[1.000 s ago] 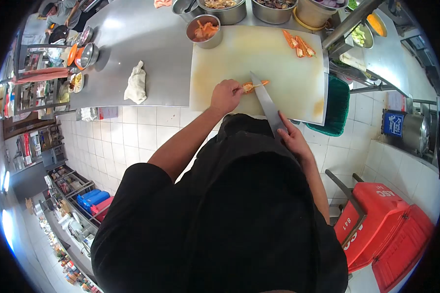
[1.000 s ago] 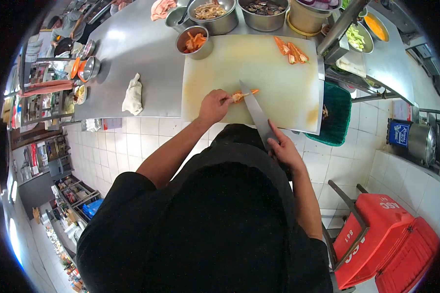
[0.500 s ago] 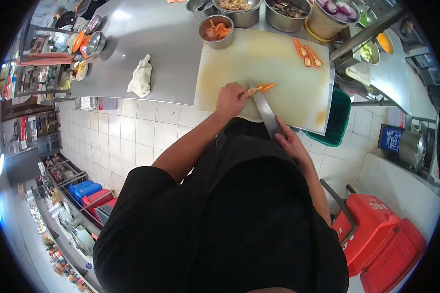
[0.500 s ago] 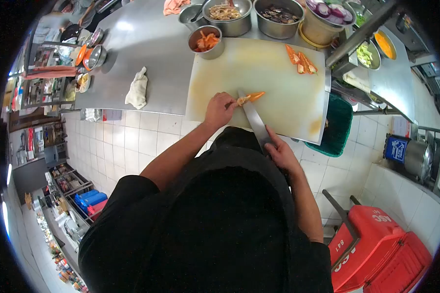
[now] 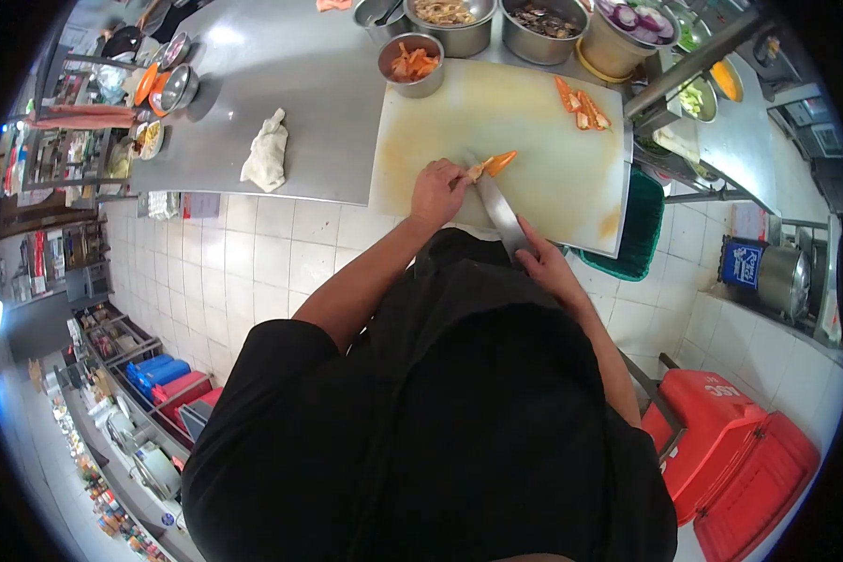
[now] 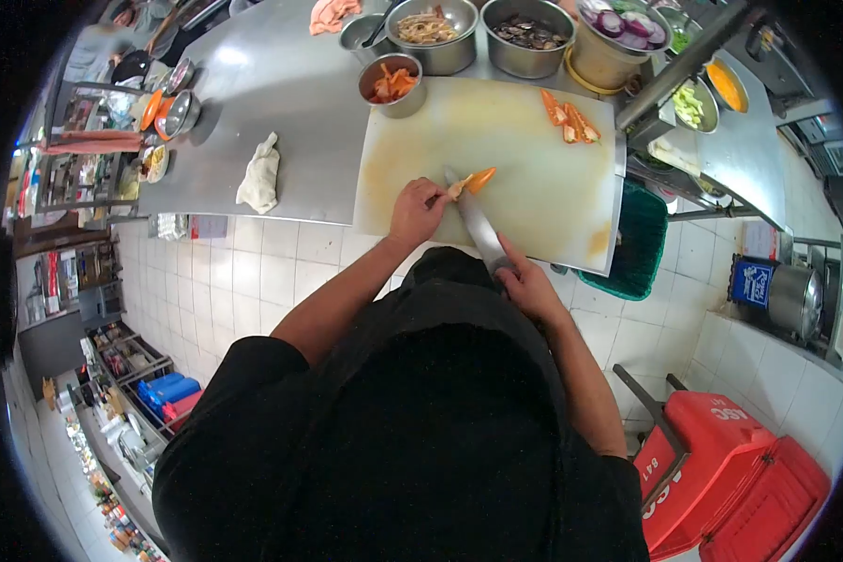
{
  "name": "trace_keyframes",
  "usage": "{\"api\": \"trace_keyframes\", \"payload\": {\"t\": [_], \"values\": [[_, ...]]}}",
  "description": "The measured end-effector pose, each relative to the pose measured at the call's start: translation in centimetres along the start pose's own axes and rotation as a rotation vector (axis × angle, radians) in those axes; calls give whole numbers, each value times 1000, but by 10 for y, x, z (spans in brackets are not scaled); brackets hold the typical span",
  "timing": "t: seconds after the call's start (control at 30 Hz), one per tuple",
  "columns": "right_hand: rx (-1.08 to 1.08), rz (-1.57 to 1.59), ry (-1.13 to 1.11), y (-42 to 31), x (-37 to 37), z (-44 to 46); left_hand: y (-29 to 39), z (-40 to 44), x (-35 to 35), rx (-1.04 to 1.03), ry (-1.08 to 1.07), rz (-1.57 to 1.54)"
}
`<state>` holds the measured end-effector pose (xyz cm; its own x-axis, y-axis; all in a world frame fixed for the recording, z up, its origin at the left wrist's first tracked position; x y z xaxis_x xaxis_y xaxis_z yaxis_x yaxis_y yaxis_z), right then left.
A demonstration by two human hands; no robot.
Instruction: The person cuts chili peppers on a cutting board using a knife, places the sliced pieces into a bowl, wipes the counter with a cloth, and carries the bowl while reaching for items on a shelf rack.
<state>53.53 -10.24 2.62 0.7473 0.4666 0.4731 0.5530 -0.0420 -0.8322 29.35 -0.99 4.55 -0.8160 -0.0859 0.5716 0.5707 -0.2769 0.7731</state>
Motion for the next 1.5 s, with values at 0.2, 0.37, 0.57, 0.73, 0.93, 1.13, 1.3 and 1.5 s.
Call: {"api": "trace_keyframes", "payload": {"t": [0.2,0.37,0.57,0.73,0.93,1.13,1.3,1.5], "values": [[-217,495,-41,-7,20,-20,44,28,4,44,-72,-297],[-341,556,65,-39,103,-63,42,71,7,-1,-19,-306],[-362,497,330,-6,179,-115,7,70,-39,88,-463,88],[-564,-645,618,112,209,-150,7,66,-58,240,-509,138],[-385,-16,583,60,146,-145,12,61,-66,302,-515,159],[-337,121,328,26,69,-102,17,46,-76,221,-402,223],[-297,63,319,15,62,-92,19,48,-72,248,-365,72],[-271,31,372,-4,69,-93,62,39,-2,-229,-53,-56]]}}
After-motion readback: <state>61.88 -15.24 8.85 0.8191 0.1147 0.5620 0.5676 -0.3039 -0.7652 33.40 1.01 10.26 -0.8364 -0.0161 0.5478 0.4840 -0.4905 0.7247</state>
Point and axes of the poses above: each hand's wrist, its own z-axis towards the middle knuckle, its own x-axis out of the back of the hand, y = z × x, the point moved 6 cm from there along z, towards the middle knuckle, and after that the axes turned 8 degrees about -z, right-handed, at the moved point
